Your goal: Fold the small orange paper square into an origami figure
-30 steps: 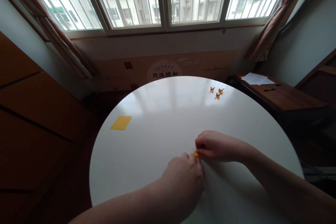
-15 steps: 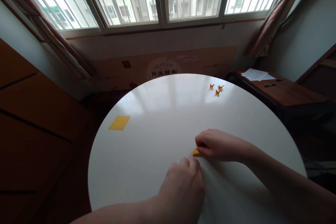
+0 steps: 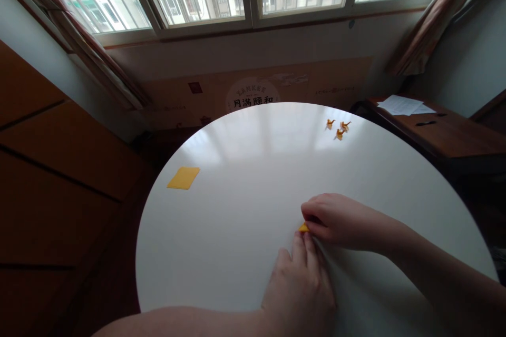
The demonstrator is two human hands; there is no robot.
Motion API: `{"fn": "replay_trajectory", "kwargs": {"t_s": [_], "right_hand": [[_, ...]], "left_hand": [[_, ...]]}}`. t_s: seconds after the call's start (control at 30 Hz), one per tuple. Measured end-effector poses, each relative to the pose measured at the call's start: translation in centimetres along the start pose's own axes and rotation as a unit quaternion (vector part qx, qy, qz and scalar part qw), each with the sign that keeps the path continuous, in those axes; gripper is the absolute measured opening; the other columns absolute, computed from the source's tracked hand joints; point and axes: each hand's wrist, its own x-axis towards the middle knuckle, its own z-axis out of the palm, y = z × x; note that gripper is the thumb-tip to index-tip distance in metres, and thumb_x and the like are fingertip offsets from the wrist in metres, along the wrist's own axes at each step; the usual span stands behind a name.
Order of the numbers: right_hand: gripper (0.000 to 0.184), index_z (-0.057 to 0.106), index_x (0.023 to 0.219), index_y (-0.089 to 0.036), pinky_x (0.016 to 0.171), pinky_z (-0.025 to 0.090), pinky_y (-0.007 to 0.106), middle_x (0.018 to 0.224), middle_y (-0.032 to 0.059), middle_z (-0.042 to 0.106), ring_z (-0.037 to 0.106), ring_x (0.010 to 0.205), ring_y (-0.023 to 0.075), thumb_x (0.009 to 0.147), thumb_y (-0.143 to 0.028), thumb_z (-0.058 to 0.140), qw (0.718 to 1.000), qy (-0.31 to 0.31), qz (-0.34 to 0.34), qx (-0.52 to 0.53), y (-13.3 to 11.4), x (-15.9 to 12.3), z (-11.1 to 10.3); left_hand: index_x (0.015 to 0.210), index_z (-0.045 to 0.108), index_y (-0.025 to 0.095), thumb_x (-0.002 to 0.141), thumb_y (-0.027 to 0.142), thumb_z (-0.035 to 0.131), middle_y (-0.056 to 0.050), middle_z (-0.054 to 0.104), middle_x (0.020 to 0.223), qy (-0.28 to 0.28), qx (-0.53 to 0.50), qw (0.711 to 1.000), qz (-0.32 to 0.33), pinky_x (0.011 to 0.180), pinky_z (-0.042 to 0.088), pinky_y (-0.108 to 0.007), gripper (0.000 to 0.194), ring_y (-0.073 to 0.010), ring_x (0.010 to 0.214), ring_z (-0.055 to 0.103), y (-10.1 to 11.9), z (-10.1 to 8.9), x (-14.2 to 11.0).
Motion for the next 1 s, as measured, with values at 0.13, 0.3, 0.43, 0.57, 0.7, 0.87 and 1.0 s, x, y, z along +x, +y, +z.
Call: {"fn": "replay_trajectory", "kwargs": {"t_s": [0.13, 0.3, 0.43, 0.57, 0.7, 0.87, 1.0], "right_hand": [[0.018, 0.053, 0.068, -0.019, 0.059, 0.030, 0.026, 0.071, 0.0013, 0.065, 0.053, 0.066, 0.0146, 0.085, -0.021, 0.054, 1.000, -0.003, 0.005, 0.004, -0.16, -0.11, -0.14], [0.019, 0.050, 0.066, -0.019, 0.058, 0.029, 0.026, 0.069, 0.0008, 0.063, 0.052, 0.064, 0.0139, 0.084, -0.021, 0.054, 1.000, -0.007, 0.017, 0.008, -0.34, -0.06, -0.19], [0.018, 0.049, 0.066, -0.019, 0.058, 0.028, 0.027, 0.069, 0.0007, 0.063, 0.051, 0.064, 0.0138, 0.083, -0.021, 0.054, 1.000, -0.009, 0.026, 0.002, -0.46, -0.04, -0.23], [0.018, 0.048, 0.066, -0.019, 0.057, 0.027, 0.027, 0.068, 0.0005, 0.063, 0.050, 0.062, 0.0134, 0.083, -0.021, 0.054, 1.000, -0.010, 0.025, -0.007, -0.39, -0.04, -0.26], [0.018, 0.048, 0.066, -0.019, 0.058, 0.027, 0.027, 0.068, 0.0005, 0.063, 0.049, 0.063, 0.0134, 0.083, -0.022, 0.053, 1.000, -0.011, 0.025, -0.011, -0.36, 0.00, -0.26], [0.018, 0.047, 0.065, -0.019, 0.058, 0.027, 0.027, 0.068, 0.0009, 0.063, 0.050, 0.063, 0.0138, 0.082, -0.022, 0.054, 0.999, -0.013, 0.031, -0.018, -0.59, 0.07, -0.35], [0.020, 0.046, 0.066, -0.019, 0.058, 0.027, 0.027, 0.069, 0.0015, 0.063, 0.051, 0.064, 0.0141, 0.084, -0.024, 0.053, 0.999, -0.017, 0.031, -0.019, -0.74, 0.13, -0.53]], "left_hand": [[0.130, 0.060, -0.003, 0.099, 0.029, 0.040, -0.029, 0.060, 0.131, 0.030, 0.014, 0.999, -0.018, 0.073, 0.053, -0.042, 0.049, -0.0405, 0.117, 0.061, 0.05, -0.25, -0.05], [0.126, 0.063, -0.002, 0.097, 0.029, 0.043, -0.027, 0.064, 0.126, 0.063, 0.025, 0.997, -0.025, 0.069, 0.050, -0.039, 0.047, -0.0387, 0.113, 0.063, -0.03, -0.12, 0.16], [0.120, 0.067, -0.002, 0.096, 0.029, 0.043, -0.025, 0.068, 0.121, 0.095, 0.028, 0.995, -0.022, 0.069, 0.049, -0.038, 0.045, -0.0374, 0.110, 0.066, -0.04, 0.01, 0.25], [0.118, 0.068, -0.001, 0.095, 0.029, 0.044, -0.024, 0.069, 0.119, 0.112, 0.028, 0.993, -0.024, 0.070, 0.049, -0.038, 0.045, -0.0365, 0.108, 0.067, 0.05, 0.20, 0.24], [0.118, 0.069, -0.001, 0.095, 0.028, 0.044, -0.024, 0.069, 0.119, 0.117, 0.035, 0.992, -0.027, 0.069, 0.049, -0.037, 0.044, -0.0366, 0.108, 0.066, 0.16, 0.39, 0.28], [0.117, 0.070, 0.002, 0.096, 0.026, 0.044, -0.022, 0.070, 0.119, 0.131, 0.048, 0.990, -0.034, 0.068, 0.048, -0.037, 0.041, -0.0364, 0.109, 0.066, 0.44, 0.56, 0.42], [0.118, 0.070, 0.003, 0.097, 0.027, 0.043, -0.022, 0.070, 0.120, 0.134, 0.051, 0.989, -0.032, 0.070, 0.047, -0.038, 0.041, -0.0364, 0.111, 0.065, 0.82, 0.72, 0.48]]}}
